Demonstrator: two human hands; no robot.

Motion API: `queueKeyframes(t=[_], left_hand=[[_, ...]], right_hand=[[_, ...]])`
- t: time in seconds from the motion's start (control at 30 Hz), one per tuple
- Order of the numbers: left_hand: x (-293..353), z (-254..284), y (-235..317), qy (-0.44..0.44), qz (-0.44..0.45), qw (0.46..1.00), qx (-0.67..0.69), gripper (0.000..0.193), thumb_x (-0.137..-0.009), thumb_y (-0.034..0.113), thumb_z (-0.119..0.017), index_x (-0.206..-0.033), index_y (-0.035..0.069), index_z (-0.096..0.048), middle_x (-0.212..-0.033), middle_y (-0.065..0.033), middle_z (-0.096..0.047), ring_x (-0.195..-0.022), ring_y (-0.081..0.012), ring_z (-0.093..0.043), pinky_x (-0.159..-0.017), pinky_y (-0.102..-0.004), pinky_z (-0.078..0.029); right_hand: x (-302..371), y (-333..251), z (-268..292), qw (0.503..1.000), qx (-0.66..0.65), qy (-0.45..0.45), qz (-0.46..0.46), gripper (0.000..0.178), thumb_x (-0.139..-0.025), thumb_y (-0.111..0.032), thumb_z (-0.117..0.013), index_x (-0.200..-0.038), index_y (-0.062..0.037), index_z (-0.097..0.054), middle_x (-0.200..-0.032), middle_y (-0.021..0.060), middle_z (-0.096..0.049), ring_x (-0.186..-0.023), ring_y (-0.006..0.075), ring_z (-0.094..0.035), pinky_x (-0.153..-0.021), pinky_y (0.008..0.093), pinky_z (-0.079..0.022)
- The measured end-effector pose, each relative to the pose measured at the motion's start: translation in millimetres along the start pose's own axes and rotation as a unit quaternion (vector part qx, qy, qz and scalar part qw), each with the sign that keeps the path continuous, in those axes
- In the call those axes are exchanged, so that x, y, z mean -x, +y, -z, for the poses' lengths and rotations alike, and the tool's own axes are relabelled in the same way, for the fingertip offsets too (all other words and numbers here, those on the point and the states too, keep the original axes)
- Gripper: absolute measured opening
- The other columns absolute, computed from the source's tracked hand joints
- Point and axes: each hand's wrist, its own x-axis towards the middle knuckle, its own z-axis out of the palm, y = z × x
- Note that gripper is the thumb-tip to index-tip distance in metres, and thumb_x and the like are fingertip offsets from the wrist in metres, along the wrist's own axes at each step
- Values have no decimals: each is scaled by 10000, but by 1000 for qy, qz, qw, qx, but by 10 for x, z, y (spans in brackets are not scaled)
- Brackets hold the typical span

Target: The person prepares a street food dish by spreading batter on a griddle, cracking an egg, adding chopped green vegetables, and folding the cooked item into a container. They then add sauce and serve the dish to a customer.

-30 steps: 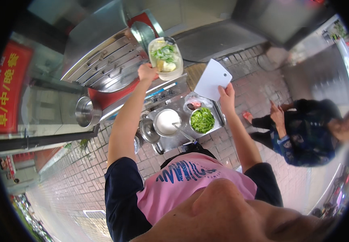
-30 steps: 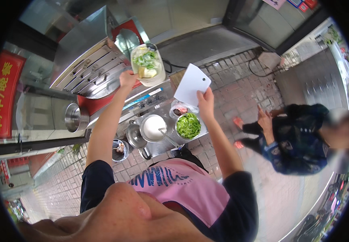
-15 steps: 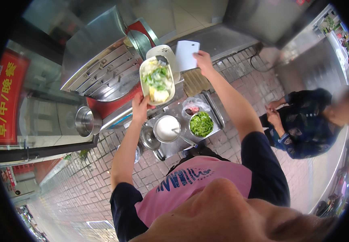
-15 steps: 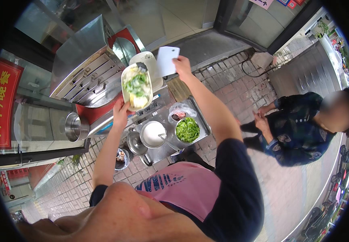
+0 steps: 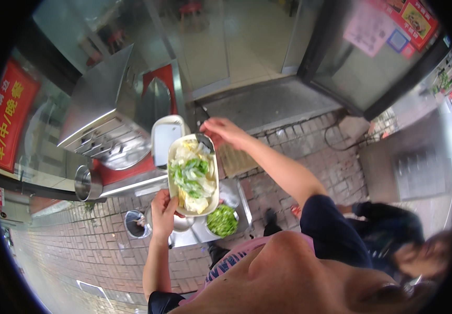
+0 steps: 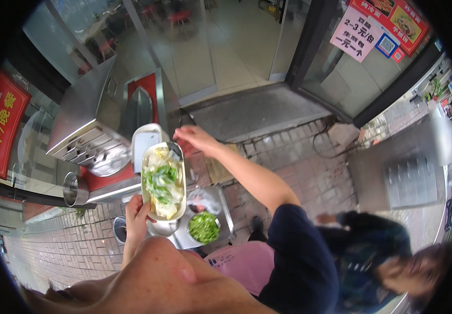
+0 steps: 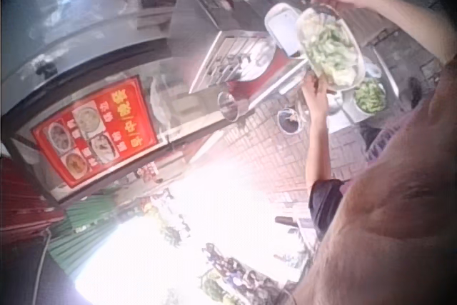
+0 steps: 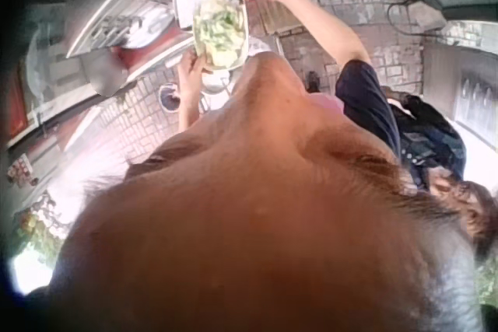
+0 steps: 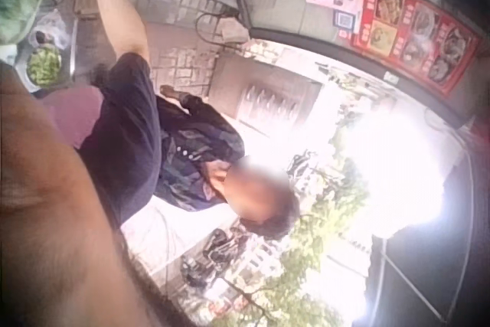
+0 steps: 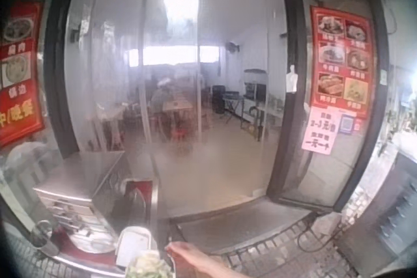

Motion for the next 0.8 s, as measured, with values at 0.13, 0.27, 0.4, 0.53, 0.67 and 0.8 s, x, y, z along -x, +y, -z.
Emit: queueKeyframes(t=[0.13,0.27,0.4,0.53,0.67,0.8], left_hand=[[-440,-924,-175,-56,-7,998,-7,155,-875,70,-467,-986,-32,-503,-788,-76,-608,-599,-107,-583,-456,-219,-482],[-930,-1725,-72,-142,4,990,-3,138,-872,69,-492,-965,-32,-509,-755,-63,-594,-585,-95,-575,-460,-211,-480],[-1532,-2273,24,-185,30,982,32,150,-887,128,-510,-964,3,-540,-767,-25,-585,-626,-71,-569,-497,-205,-484],[-2224,-2738,-185,-163,54,967,189,349,-912,337,-476,-1119,60,-521,-979,-35,-600,-843,-135,-598,-650,-302,-520],[-2930,-3305,-159,-255,84,854,445,507,-918,450,-386,-1265,83,-427,-1242,-81,-509,-1097,-222,-526,-842,-387,-487],[-4163,-3664,-17,-233,57,842,484,473,-904,362,-472,-1274,75,-411,-1236,-72,-510,-1099,-212,-525,-899,-375,-455]], right_hand=[[814,-270,838,996,-36,-50,-65,331,-870,-347,-549,-1015,-50,-540,-865,33,-607,-707,129,-616,-575,285,-534],[1302,-341,1800,992,-111,5,-58,291,-851,-242,-585,-1048,-40,-511,-904,44,-604,-728,143,-625,-623,325,-555],[1505,-418,2434,980,-165,109,-11,253,-854,-224,-577,-1011,-32,-531,-899,49,-604,-748,152,-628,-651,360,-559],[1366,-601,2969,958,-209,191,34,210,-857,-198,-565,-968,-21,-551,-877,61,-607,-757,178,-632,-661,383,-559],[935,-781,3555,939,-236,237,76,218,-875,-184,-528,-991,0,-542,-878,82,-605,-765,208,-630,-676,381,-553],[189,-1143,4249,935,-210,268,97,226,-889,-182,-503,-1020,0,-536,-885,79,-607,-767,195,-627,-693,364,-549]])
